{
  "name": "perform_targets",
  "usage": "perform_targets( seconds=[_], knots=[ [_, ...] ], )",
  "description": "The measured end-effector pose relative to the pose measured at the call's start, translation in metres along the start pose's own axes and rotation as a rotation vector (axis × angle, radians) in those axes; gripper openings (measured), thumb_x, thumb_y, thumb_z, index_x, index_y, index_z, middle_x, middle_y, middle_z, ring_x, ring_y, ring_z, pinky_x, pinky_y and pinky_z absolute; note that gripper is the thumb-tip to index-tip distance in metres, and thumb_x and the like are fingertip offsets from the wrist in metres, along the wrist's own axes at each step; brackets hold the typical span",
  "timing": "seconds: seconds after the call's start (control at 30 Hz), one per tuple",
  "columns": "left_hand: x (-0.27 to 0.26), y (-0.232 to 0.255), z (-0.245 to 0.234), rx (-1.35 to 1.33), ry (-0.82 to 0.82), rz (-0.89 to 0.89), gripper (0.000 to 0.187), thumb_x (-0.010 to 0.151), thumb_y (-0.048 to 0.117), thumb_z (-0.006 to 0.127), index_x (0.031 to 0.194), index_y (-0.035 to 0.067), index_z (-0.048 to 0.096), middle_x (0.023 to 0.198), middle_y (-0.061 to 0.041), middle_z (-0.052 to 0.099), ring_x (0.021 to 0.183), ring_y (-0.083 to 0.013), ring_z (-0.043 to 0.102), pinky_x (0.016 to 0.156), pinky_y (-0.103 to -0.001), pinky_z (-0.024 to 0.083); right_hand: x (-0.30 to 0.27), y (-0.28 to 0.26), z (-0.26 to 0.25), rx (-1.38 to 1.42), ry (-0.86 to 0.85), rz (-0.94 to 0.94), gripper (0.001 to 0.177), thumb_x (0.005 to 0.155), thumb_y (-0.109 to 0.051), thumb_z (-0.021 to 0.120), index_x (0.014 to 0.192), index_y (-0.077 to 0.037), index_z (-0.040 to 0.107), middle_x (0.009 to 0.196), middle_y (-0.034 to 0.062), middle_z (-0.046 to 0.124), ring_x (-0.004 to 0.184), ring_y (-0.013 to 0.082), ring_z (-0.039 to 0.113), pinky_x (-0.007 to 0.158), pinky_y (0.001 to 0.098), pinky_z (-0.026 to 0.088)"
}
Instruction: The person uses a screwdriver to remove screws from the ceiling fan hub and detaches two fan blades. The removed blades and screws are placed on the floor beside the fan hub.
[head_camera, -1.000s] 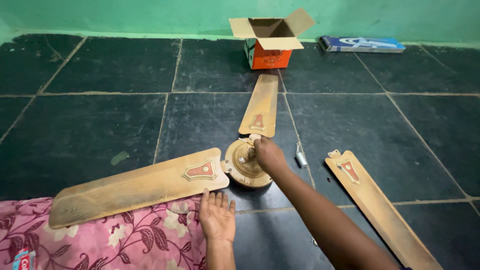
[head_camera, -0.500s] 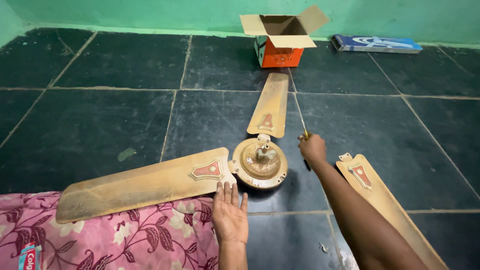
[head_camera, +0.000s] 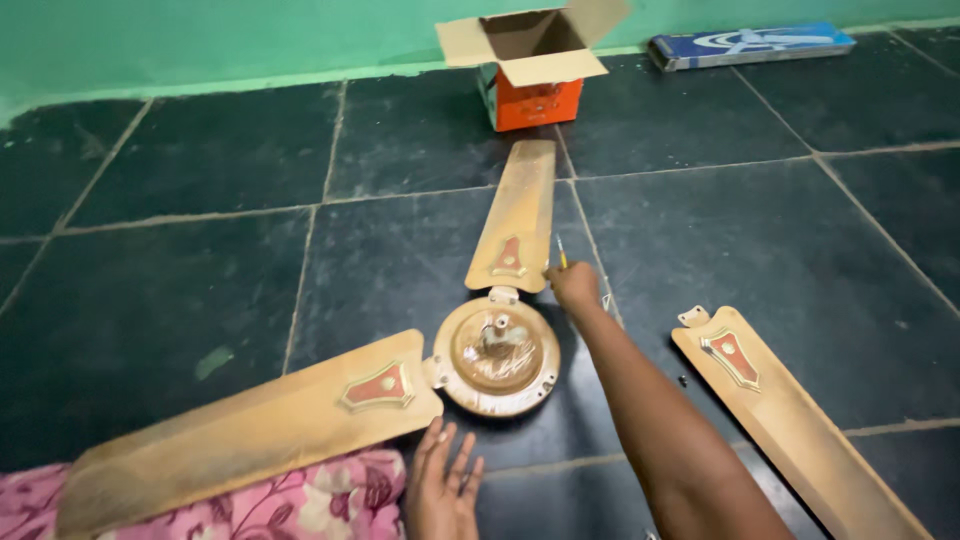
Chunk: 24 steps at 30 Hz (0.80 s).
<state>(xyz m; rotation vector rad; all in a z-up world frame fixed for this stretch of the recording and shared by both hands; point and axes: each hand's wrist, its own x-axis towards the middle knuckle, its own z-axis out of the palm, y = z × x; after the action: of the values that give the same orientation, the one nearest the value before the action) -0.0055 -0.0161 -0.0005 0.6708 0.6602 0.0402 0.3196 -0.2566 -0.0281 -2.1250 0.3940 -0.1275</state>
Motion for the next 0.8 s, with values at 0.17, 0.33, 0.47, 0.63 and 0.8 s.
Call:
perform_targets(
  seconds=[0.17, 0.33, 0.47, 0.63, 0.8],
  knots=[
    [0.019, -0.007, -0.007, 0.065, 0.089, -0.091, 0.051, 0.094, 0.022, 0.057, 0.145, 0.021, 0.054, 0.149, -0.004, 0.056, 0.131, -0.0303, 0.058, 0.104, -0.05, 0.044, 0.008, 0.016, 0.004, 0.26, -0.11, 0.12, 0.026, 0.08, -0.024, 0.079, 0.083, 0.001, 0.076, 0.071, 0.0137, 0.069, 0.055, 0.0226, 0.058, 0.053, 0.0428, 0.045],
    [0.024, 0.0, -0.014, 0.11, 0.091, -0.109, 0.051, 0.095, 0.023, 0.055, 0.146, 0.022, 0.052, 0.15, -0.004, 0.055, 0.133, -0.0292, 0.056, 0.106, -0.051, 0.044, -0.015, 0.023, -0.013, -0.069, 0.019, 0.075, 0.033, 0.08, -0.032, 0.08, 0.082, 0.0, 0.08, 0.068, 0.0137, 0.07, 0.059, 0.0224, 0.066, 0.06, 0.0394, 0.05],
    [0.019, 0.005, -0.008, 0.11, 0.069, -0.079, 0.052, 0.096, 0.023, 0.055, 0.147, 0.02, 0.051, 0.151, -0.004, 0.053, 0.134, -0.0288, 0.055, 0.108, -0.051, 0.043, -0.051, 0.028, -0.037, 0.091, 0.117, 0.156, 0.031, 0.078, -0.028, 0.079, 0.084, 0.002, 0.076, 0.065, 0.0131, 0.069, 0.057, 0.0242, 0.067, 0.056, 0.0418, 0.051],
    [0.002, 0.007, 0.008, 0.101, 0.042, -0.023, 0.053, 0.094, 0.023, 0.056, 0.147, 0.017, 0.051, 0.151, -0.005, 0.053, 0.133, -0.0289, 0.056, 0.108, -0.051, 0.042, -0.102, 0.047, -0.06, 0.256, 0.138, 0.224, 0.029, 0.081, -0.026, 0.079, 0.075, 0.002, 0.072, 0.06, 0.0119, 0.065, 0.049, 0.0223, 0.06, 0.047, 0.0398, 0.046],
    [-0.014, 0.014, 0.023, 0.119, 0.067, 0.036, 0.055, 0.091, 0.024, 0.063, 0.144, 0.014, 0.054, 0.149, -0.007, 0.055, 0.13, -0.0278, 0.059, 0.107, -0.05, 0.043, -0.139, 0.061, -0.064, 0.576, 0.136, 0.289, 0.028, 0.084, -0.021, 0.076, 0.075, 0.002, 0.065, 0.052, 0.0077, 0.055, 0.038, 0.0214, 0.051, 0.037, 0.0383, 0.038]
  ],
)
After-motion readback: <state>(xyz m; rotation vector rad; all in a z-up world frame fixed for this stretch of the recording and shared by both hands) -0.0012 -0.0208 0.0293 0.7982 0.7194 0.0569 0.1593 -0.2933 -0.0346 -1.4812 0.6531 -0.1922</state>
